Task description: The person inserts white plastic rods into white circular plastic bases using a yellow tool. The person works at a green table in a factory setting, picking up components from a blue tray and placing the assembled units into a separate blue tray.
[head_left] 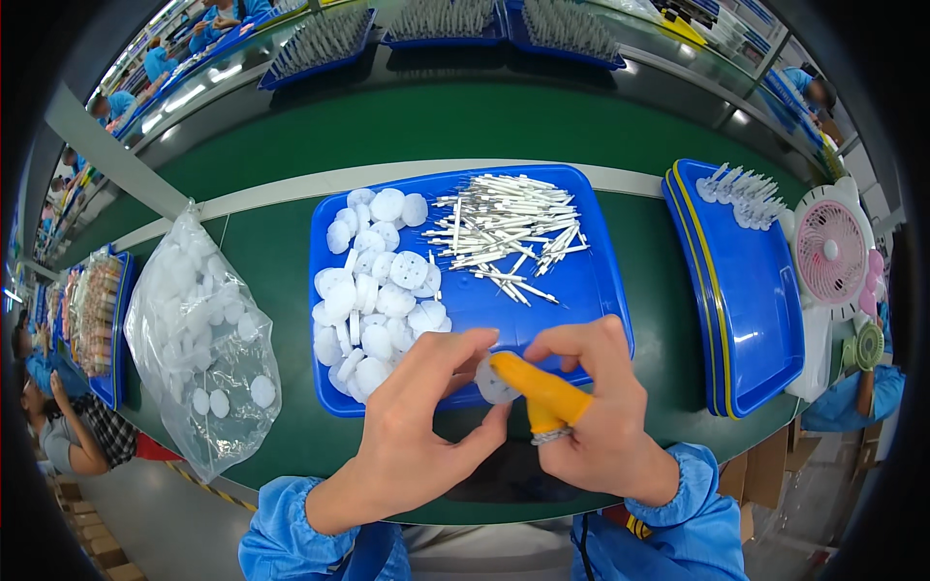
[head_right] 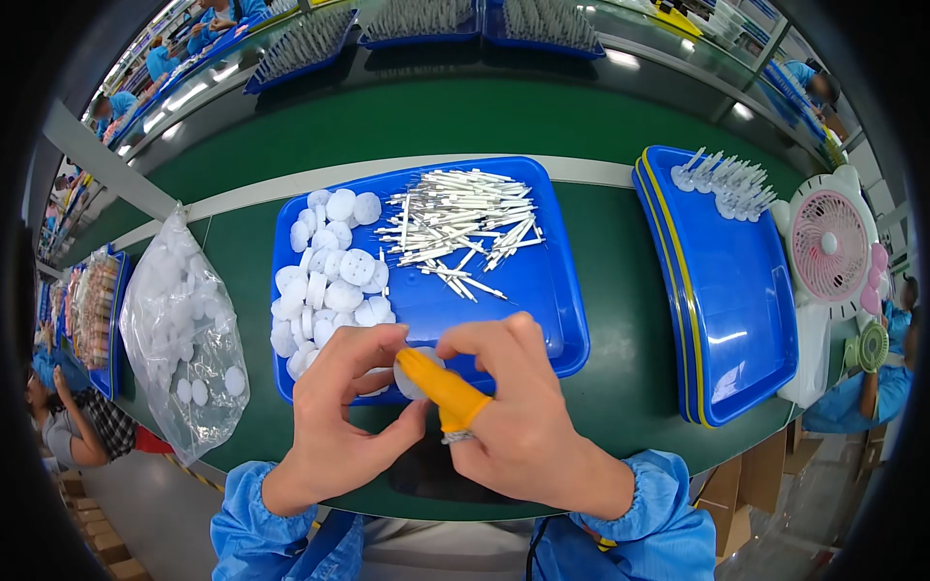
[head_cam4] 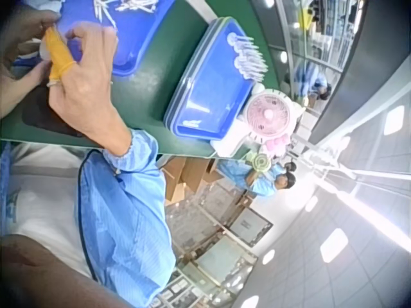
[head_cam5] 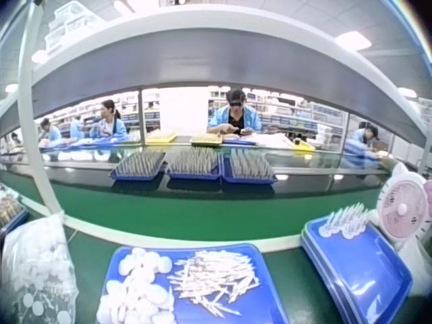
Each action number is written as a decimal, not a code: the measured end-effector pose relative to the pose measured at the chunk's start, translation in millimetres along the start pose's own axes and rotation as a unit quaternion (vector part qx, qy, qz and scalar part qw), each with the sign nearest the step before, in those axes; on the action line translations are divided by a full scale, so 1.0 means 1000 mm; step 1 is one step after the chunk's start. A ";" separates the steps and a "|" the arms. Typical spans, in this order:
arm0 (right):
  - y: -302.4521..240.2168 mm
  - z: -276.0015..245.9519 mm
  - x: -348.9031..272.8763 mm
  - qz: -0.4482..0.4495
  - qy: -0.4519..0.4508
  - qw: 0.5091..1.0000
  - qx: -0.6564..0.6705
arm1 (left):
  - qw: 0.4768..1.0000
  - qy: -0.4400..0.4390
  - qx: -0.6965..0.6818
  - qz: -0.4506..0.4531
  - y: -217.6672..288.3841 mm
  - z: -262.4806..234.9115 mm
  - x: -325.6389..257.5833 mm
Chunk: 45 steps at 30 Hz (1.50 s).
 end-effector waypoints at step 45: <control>0.020 -0.002 -0.011 0.099 -0.024 0.985 0.141 | 0.979 -0.028 -0.198 -0.043 -0.010 -0.002 0.001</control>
Point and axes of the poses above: each hand's wrist, its own x-axis towards the middle knuckle, its own z-axis out of the palm, y = z × x, the point moved 5 cm from there along x, towards the middle knuckle, and after that the axes turned 10 degrees about -y, right-handed, at the moved point
